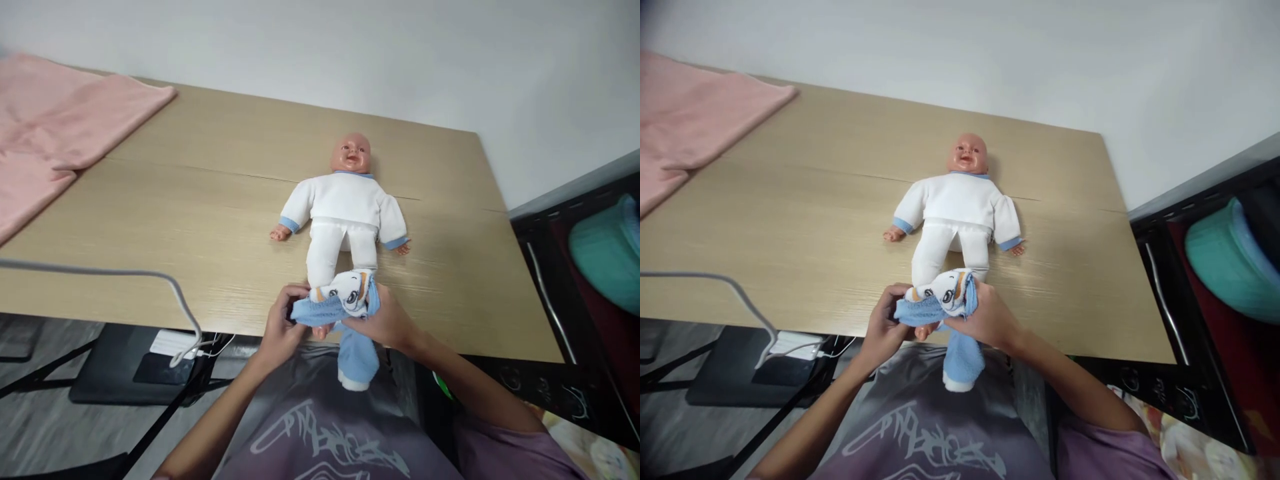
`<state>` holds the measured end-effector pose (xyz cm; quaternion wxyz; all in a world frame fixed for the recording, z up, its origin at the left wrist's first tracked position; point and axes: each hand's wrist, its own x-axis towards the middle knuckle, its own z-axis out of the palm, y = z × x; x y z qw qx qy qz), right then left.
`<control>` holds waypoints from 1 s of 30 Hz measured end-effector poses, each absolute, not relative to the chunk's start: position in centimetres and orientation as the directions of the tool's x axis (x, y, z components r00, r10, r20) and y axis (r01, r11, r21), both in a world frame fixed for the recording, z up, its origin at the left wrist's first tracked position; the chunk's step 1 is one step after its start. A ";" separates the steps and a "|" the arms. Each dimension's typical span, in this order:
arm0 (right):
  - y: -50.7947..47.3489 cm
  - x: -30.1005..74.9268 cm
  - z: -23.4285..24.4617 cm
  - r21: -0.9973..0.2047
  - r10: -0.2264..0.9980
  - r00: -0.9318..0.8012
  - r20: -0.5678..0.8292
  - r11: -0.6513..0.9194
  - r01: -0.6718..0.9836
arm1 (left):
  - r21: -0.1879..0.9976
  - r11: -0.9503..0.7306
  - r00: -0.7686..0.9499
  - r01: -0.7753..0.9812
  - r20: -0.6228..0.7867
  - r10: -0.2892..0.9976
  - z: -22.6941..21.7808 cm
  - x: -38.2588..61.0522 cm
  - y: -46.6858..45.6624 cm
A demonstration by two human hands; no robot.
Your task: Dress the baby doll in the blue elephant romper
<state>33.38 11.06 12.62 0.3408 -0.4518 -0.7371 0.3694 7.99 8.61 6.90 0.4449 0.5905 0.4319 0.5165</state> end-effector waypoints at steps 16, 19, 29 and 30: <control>14.6 35.5 9.7 -0.695 0.777 -0.509 0.370 0.595 0.404 | 0.855 -0.489 0.429 0.171 0.382 0.818 8.7 4.4 13.5; 15.2 35.3 10.7 -0.738 0.782 -0.534 0.320 0.559 0.377 | 0.854 -0.495 0.510 0.160 0.359 0.782 9.5 3.6 15.1; 16.8 36.3 12.6 -0.770 0.706 -0.682 0.188 0.537 0.344 | 0.968 -0.209 0.607 0.137 0.085 0.791 11.3 3.3 17.3; 17.0 36.5 12.7 -0.749 0.674 -0.712 0.196 0.571 0.335 | 0.979 -0.161 0.584 0.128 0.057 0.810 11.4 3.2 17.2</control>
